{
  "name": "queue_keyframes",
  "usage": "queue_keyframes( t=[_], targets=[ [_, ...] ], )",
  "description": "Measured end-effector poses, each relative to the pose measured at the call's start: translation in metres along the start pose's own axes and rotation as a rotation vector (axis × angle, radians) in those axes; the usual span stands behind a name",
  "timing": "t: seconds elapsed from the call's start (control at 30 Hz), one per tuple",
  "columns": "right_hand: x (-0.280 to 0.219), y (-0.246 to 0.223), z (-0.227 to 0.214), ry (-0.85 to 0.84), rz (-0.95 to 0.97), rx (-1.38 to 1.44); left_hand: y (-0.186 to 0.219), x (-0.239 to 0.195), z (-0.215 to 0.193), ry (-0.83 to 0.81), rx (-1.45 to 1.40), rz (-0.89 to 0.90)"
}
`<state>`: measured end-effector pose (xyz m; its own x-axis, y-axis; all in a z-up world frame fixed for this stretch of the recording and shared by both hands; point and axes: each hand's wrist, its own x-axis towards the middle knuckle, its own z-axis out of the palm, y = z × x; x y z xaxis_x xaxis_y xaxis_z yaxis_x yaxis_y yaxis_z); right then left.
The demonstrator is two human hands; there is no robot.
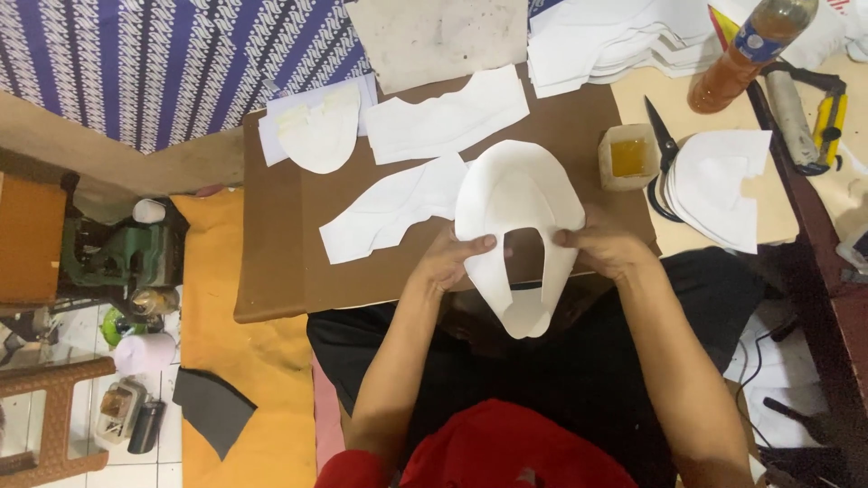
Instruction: The person assembles white mask-like pieces by hand. They pick up two pieces, align them, and press the edges together to form a single unit. The person repeats this process with additional pieces, stacking the completed units on the table.
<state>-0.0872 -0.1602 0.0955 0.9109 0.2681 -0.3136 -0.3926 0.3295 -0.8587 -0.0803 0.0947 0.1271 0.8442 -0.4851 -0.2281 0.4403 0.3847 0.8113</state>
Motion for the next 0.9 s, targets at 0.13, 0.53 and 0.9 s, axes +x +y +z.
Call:
queue_keyframes(
  t=[0.13,0.53,0.9],
  targets=[
    [-0.007,-0.012,0.011,0.027,-0.005,-0.066,-0.008,0.005,-0.007,-0.025,-0.026,-0.002],
    [-0.027,-0.026,0.030,0.080,-0.048,-0.295,0.009,0.004,-0.002,-0.098,0.127,0.138],
    [-0.039,-0.050,0.051,0.170,-0.078,-0.561,0.004,-0.009,-0.009,-0.080,0.165,0.120]
  ],
)
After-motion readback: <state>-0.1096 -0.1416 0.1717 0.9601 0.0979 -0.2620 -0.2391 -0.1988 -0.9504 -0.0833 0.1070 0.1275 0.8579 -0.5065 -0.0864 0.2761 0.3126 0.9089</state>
